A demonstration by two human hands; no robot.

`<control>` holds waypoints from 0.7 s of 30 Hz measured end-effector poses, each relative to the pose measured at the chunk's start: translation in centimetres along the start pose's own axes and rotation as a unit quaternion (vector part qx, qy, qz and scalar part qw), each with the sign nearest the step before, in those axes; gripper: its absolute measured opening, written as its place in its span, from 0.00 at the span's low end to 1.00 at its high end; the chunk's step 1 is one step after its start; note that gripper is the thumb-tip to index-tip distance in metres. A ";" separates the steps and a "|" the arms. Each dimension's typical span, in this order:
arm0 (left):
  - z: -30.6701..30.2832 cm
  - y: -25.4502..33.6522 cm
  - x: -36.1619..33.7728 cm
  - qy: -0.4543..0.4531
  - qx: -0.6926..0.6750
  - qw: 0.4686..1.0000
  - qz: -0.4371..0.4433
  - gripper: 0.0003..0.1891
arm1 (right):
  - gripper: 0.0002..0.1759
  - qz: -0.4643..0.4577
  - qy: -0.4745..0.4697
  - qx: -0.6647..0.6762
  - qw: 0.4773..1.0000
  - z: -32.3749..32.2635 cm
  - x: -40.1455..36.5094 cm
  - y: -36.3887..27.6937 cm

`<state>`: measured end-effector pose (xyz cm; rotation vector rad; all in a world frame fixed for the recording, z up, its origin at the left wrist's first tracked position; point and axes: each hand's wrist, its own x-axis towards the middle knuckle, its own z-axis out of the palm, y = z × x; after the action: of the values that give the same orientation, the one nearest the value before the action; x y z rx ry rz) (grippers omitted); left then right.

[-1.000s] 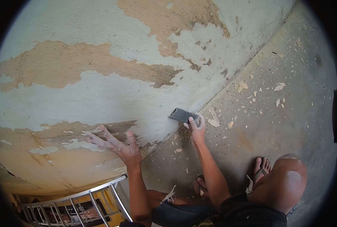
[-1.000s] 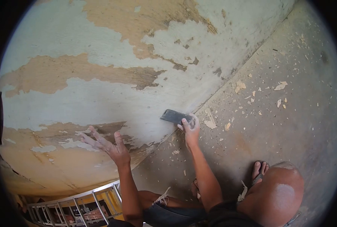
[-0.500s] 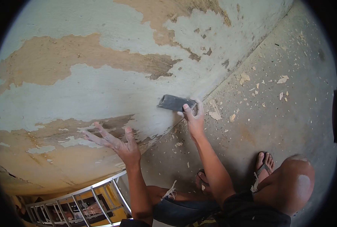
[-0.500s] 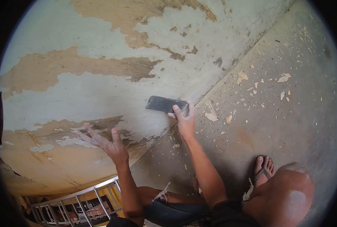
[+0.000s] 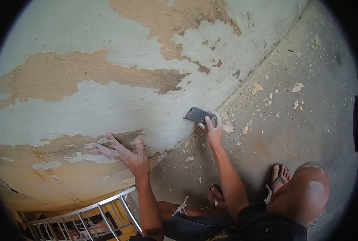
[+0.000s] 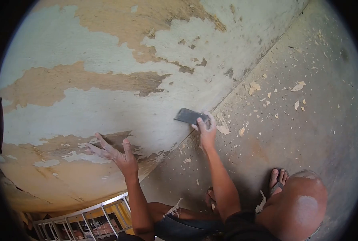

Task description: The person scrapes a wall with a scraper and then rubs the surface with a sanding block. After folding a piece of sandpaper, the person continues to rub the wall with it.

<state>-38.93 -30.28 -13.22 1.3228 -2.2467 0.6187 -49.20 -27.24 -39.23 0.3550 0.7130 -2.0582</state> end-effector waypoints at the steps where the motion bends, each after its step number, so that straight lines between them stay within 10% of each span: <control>1: 0.1 0.1 0.0 -0.006 0.005 1.000 -0.004 0.46 | 0.20 0.011 0.014 -0.009 1.000 -1.1 0.0 0.2; 21: 0.0 -0.4 -0.3 -0.012 0.016 1.000 0.005 0.47 | 0.21 -0.004 -0.005 0.025 1.000 -0.5 -0.7 0.1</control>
<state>-38.44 -30.27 -13.32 1.3411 -2.2731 0.6496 -48.73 -26.50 -39.27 0.3704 0.6585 -2.0877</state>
